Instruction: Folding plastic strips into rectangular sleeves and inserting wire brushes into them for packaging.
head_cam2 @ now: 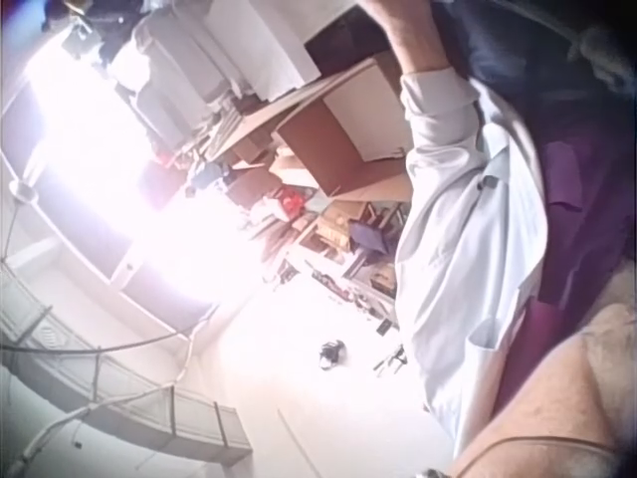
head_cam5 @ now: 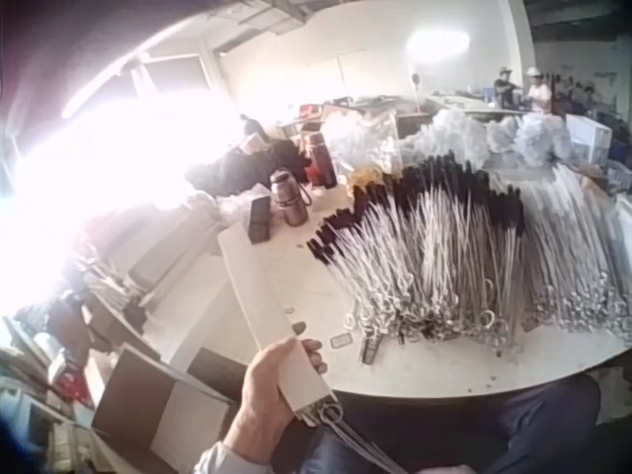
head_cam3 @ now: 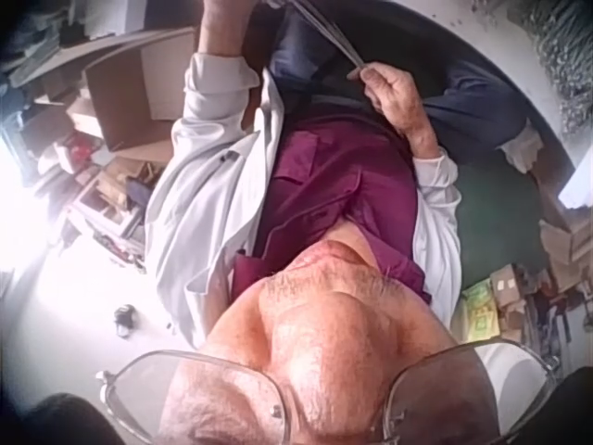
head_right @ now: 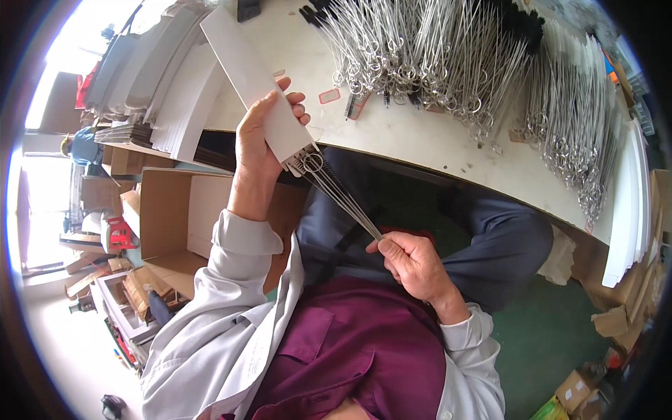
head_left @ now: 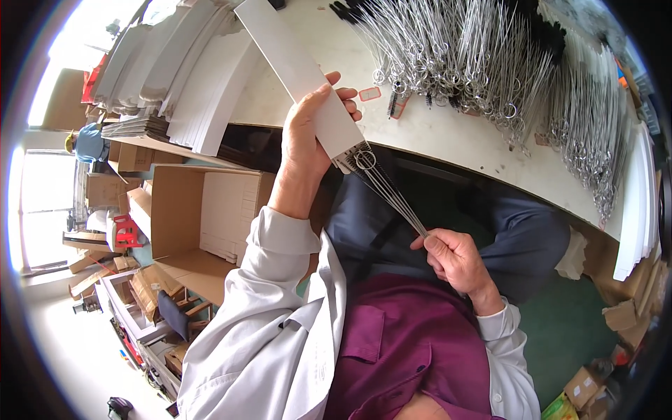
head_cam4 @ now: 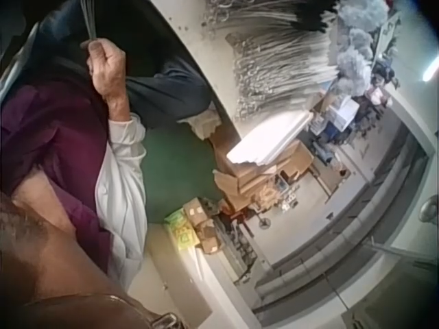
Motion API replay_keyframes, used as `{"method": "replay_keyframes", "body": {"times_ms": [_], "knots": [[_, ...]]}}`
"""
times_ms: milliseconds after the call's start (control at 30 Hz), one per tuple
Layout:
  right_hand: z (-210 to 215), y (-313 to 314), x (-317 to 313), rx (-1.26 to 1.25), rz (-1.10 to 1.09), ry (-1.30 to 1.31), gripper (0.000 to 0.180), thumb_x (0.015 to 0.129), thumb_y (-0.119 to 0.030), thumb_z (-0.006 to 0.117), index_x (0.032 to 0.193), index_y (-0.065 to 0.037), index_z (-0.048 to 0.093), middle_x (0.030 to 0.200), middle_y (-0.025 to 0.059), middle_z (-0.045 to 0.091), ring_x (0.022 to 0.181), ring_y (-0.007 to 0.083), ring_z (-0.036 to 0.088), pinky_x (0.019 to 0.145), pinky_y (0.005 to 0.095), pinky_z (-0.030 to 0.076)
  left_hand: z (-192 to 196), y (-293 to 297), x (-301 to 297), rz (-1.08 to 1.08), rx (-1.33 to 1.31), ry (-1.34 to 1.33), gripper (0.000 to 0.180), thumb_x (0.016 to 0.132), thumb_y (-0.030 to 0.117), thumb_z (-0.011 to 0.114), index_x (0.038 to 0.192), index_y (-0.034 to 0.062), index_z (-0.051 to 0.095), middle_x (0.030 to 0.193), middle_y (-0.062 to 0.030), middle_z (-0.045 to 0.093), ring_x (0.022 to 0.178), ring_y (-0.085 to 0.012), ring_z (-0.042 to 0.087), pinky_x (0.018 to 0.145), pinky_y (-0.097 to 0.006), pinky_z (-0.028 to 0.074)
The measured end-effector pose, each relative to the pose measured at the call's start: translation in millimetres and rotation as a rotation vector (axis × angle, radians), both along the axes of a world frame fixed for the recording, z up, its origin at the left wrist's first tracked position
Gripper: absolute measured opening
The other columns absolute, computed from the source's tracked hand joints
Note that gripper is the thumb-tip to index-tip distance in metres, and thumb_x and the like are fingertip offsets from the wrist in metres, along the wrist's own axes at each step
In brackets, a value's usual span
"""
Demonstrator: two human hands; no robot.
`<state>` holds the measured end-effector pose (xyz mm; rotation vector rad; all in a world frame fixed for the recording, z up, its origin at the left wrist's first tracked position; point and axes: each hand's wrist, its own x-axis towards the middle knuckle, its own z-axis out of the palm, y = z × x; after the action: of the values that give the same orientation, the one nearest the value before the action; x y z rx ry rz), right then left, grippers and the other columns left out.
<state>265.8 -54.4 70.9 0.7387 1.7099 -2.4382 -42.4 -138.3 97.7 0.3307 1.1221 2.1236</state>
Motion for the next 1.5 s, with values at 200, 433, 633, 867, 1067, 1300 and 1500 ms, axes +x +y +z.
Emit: {"method": "replay_keyframes", "body": {"times_ms": [200,433,633,867,1067,1300,1500], "knots": [[-1.8,4.9,-1.5,0.061,-0.016,0.002,0.032,0.109,-0.024,0.056,0.103,0.003,0.072,0.058,-0.0058,0.043,0.053,0.0036,0.037,0.048,0.0241,0.03,4.3,2.2,11.8,-0.03,-0.039,-0.019,0.043,0.1,0.022,0.063,0.128,-0.0079,0.055,0.099,-0.0199,0.066,0.083,-0.0242,0.064,0.08,-0.04,0.057],[-5.6,6.6,-7.7,0.258,-0.041,0.012,0.027,0.108,-0.018,0.057,0.1,0.002,0.073,0.062,-0.0025,0.05,0.056,0.0052,0.043,0.051,0.0254,0.036,-13.4,6.2,21.4,0.069,-0.004,-0.143,0.034,0.101,0.027,0.064,0.115,-0.004,0.061,0.094,-0.0182,0.066,0.08,-0.0245,0.066,0.077,-0.04,0.058],[-7.3,10.5,-12.5,0.311,-0.037,0.011,0.024,0.106,-0.016,0.058,0.1,0.002,0.074,0.061,-0.0008,0.05,0.055,0.0062,0.044,0.051,0.0269,0.038,-11.4,9.3,37.0,0.051,-0.06,-0.081,0.035,0.101,0.028,0.064,0.115,-0.0036,0.06,0.095,-0.0184,0.066,0.08,-0.0253,0.066,0.077,-0.04,0.058],[-6.0,16.7,-46.2,0.449,-0.064,0.079,0.025,0.104,-0.016,0.058,0.095,0.003,0.072,0.056,0.0066,0.053,0.05,0.0125,0.048,0.051,0.0319,0.04,-31.3,20.9,87.0,-0.024,-0.053,-0.196,0.037,0.101,0.031,0.064,0.117,-0.0017,0.056,0.097,-0.018,0.065,0.082,-0.0277,0.067,0.081,-0.044,0.06],[12.6,34.6,-65.8,0.466,-0.028,0.094,0.022,0.099,-0.018,0.069,0.104,0.003,0.072,0.071,0.0109,0.067,0.061,0.013,0.059,0.059,0.0324,0.049,-27.6,18.5,92.1,0.039,0.004,-0.252,0.039,0.102,0.036,0.062,0.115,-0.0001,0.056,0.099,-0.0167,0.063,0.086,-0.0265,0.066,0.087,-0.047,0.058],[8.0,39.6,-19.1,0.345,-0.113,0.027,0.034,0.1,-0.025,0.072,0.112,0.007,0.068,0.081,0.0062,0.07,0.072,0.0085,0.062,0.071,0.0266,0.054,-19.0,15.9,81.3,0.167,0.014,-0.272,0.039,0.104,0.035,0.06,0.116,-0.0011,0.053,0.098,-0.0175,0.063,0.088,-0.0273,0.064,0.09,-0.046,0.057],[-7.0,13.7,-35.0,0.468,-0.463,0.138,0.034,0.104,-0.032,0.068,0.097,0.002,0.067,0.073,-0.0027,0.061,0.066,0.0027,0.053,0.057,0.021,0.045,-35.6,25.8,136.2,-0.025,-0.096,-0.215,0.05,0.106,0.045,0.053,0.126,-0.0004,0.05,0.11,-0.0215,0.067,0.103,-0.0342,0.066,0.097,-0.051,0.054]]}}
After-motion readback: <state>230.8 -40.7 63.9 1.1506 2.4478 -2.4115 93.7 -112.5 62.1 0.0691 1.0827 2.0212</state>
